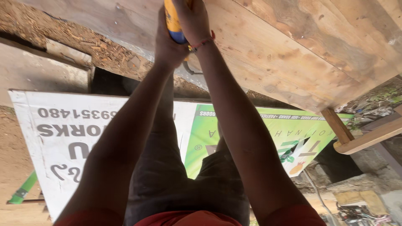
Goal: The person smooths the surface of a wooden board by moving a power sander across it in repeated motions.
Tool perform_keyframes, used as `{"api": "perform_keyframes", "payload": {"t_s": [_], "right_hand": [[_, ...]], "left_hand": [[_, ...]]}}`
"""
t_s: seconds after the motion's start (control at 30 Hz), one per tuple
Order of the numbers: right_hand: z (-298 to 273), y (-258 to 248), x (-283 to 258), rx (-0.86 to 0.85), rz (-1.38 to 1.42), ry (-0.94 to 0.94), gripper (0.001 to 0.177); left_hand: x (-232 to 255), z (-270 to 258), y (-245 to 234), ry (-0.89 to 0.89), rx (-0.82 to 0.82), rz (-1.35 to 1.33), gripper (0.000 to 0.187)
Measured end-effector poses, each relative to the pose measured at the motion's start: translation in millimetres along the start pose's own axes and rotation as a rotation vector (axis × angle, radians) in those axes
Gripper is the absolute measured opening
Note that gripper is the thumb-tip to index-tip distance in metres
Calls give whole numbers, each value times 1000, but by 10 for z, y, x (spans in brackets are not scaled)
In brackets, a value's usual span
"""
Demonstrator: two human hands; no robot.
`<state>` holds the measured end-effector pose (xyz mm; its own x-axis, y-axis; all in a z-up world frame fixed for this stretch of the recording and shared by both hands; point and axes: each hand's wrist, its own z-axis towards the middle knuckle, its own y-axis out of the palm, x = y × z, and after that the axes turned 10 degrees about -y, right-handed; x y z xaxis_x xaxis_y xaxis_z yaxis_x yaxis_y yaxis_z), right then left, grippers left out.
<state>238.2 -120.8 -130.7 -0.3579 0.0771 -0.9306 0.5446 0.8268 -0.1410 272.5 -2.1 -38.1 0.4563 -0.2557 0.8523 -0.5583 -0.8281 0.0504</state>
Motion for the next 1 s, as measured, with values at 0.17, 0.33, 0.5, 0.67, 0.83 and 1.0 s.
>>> {"api": "perform_keyframes", "payload": {"t_s": [0.17,0.33,0.5,0.67,0.83,1.0], "right_hand": [[-350,-833,-425,5,142,168,62],[-919,-1636,-350,78,238,225,69],[-1249,-2374,-156,88,270,232,73],[-1593,-3253,-37,189,417,272,73],[-2007,-4034,231,227,416,219,72],[-2478,-4809,510,343,504,291,76]], "left_hand": [[91,-210,711,-176,-20,142,94],[65,-604,1470,-229,-52,134,86],[-20,-816,2174,-241,-71,177,91],[-94,-1069,3028,-300,-203,296,90],[-361,-1360,3842,-304,-243,352,89],[-556,-1638,4599,-262,-349,396,90]]}}
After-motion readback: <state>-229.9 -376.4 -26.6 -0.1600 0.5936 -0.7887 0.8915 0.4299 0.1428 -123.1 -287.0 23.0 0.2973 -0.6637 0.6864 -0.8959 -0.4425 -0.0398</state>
